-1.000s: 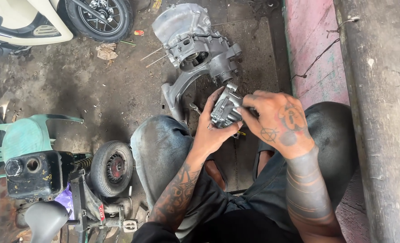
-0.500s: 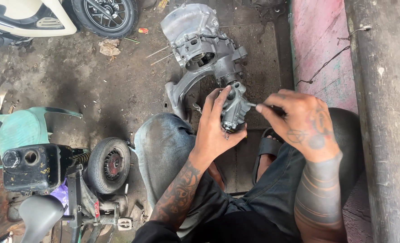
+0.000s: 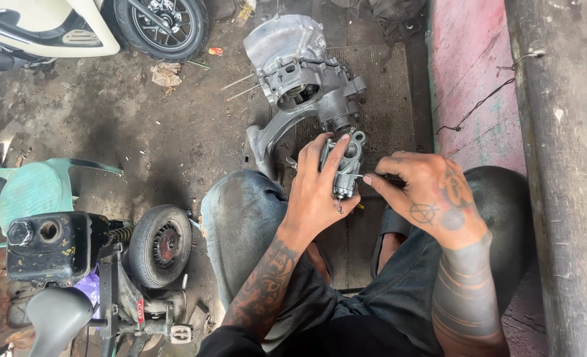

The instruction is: Disassembling and cleaning a motorcycle carburetor using a screwdriver and a small brush

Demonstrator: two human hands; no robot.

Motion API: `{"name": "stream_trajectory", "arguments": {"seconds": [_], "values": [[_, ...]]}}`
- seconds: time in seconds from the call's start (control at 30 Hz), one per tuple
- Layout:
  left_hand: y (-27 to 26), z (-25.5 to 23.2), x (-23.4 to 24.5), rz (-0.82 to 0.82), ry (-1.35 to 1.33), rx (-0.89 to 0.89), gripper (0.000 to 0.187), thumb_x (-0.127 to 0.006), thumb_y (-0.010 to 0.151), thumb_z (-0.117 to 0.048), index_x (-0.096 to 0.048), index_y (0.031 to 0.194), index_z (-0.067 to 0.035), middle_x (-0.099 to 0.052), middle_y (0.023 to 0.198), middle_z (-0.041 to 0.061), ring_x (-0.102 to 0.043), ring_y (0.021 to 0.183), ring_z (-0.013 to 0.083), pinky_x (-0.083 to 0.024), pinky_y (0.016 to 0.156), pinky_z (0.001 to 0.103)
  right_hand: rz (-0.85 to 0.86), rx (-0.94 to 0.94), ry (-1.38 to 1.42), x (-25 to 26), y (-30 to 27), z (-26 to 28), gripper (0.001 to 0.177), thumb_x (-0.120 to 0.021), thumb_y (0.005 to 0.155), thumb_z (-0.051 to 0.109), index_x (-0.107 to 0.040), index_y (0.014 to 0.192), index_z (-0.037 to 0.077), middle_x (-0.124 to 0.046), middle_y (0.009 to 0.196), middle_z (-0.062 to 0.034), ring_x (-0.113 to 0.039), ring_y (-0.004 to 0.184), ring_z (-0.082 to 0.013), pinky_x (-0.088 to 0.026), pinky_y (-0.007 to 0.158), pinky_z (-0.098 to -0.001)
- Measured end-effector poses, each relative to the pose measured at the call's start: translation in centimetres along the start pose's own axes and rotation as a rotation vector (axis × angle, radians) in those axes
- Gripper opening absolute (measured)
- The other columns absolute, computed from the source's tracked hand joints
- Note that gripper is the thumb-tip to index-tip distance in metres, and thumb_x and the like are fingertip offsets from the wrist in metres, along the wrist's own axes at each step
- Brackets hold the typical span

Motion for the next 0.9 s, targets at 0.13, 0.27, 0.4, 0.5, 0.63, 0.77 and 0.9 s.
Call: {"name": "stream_trajectory", "arguments": {"seconds": [0.13,0.27,0.4,0.5,0.63,0.77,0.9], "values": [[0.0,-0.3,0.2,-0.012,-0.012,0.006,0.093,-0.08,0.07,-0.019,-0.043,0.155,-0.015,-0.046,0.14,0.023,-0.053,0.124,0.0471,-0.061,0.082,0.058,-0.051,-0.02,-0.12,0.3,0.0,-0.8,0.015,-0.074,0.093,0.027,-0.073,0.082,0.017,-0.07,0.071,-0.0006,-0.074,0.078,-0.0267,-0.058,0.074,-0.0434],[0.2,-0.3,-0.1,0.011,-0.037,0.009,0.094,-0.078,0.069,-0.019,-0.042,0.156,-0.015,-0.045,0.138,0.022,-0.052,0.123,0.0457,-0.062,0.082,0.057,0.024,-0.047,0.017,0.5,0.0,-1.0,0.017,-0.072,0.092,0.023,-0.074,0.078,0.014,-0.07,0.067,-0.0047,-0.074,0.079,-0.0309,-0.058,0.079,-0.044],[-0.1,-0.3,-0.7,0.031,-0.043,0.028,0.096,-0.078,0.066,-0.021,-0.042,0.155,-0.015,-0.046,0.137,0.021,-0.053,0.122,0.0455,-0.061,0.081,0.057,0.047,-0.076,0.056,0.8,-0.4,-0.8,0.021,-0.074,0.09,0.022,-0.07,0.073,0.012,-0.068,0.061,-0.0059,-0.074,0.076,-0.0335,-0.058,0.074,-0.0438],[-0.1,-0.4,-0.6,0.026,-0.038,0.031,0.096,-0.077,0.065,-0.022,-0.043,0.154,-0.015,-0.047,0.136,0.021,-0.055,0.122,0.046,-0.061,0.082,0.057,0.007,-0.069,-0.021,0.8,-0.1,-1.0,0.021,-0.073,0.093,0.025,-0.07,0.076,0.013,-0.069,0.063,-0.0044,-0.074,0.074,-0.0302,-0.058,0.074,-0.0425],[0.1,-0.5,-0.3,0.035,-0.035,0.032,0.096,-0.077,0.064,-0.02,-0.043,0.154,-0.015,-0.046,0.135,0.021,-0.054,0.122,0.0464,-0.061,0.082,0.057,0.112,-0.103,0.082,0.9,-0.2,-0.8,0.02,-0.074,0.09,0.02,-0.069,0.074,0.009,-0.068,0.061,-0.0104,-0.074,0.074,-0.0366,-0.057,0.072,-0.046],[-0.1,-0.5,-0.5,0.045,-0.05,0.038,0.096,-0.077,0.065,-0.019,-0.043,0.154,-0.015,-0.047,0.136,0.021,-0.053,0.123,0.0468,-0.061,0.081,0.058,0.091,-0.1,0.077,0.8,0.0,-1.1,0.021,-0.073,0.092,0.02,-0.07,0.073,0.01,-0.067,0.061,-0.0096,-0.073,0.072,-0.034,-0.057,0.067,-0.0433],[0.0,-0.3,-0.5,0.055,-0.046,0.05,0.097,-0.078,0.064,-0.019,-0.043,0.154,-0.016,-0.047,0.137,0.021,-0.053,0.123,0.0471,-0.061,0.08,0.059,0.071,-0.11,0.039,0.4,0.3,-1.7,0.024,-0.073,0.094,0.024,-0.069,0.075,0.009,-0.066,0.061,-0.0085,-0.073,0.068,-0.0308,-0.057,0.066,-0.041]]}}
Point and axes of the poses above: each hand's wrist, its own y-axis towards the middle knuckle, its own x-axis out of the back of the hand, z = x × y, the point moved 5 cm from there along y, towards the middle knuckle
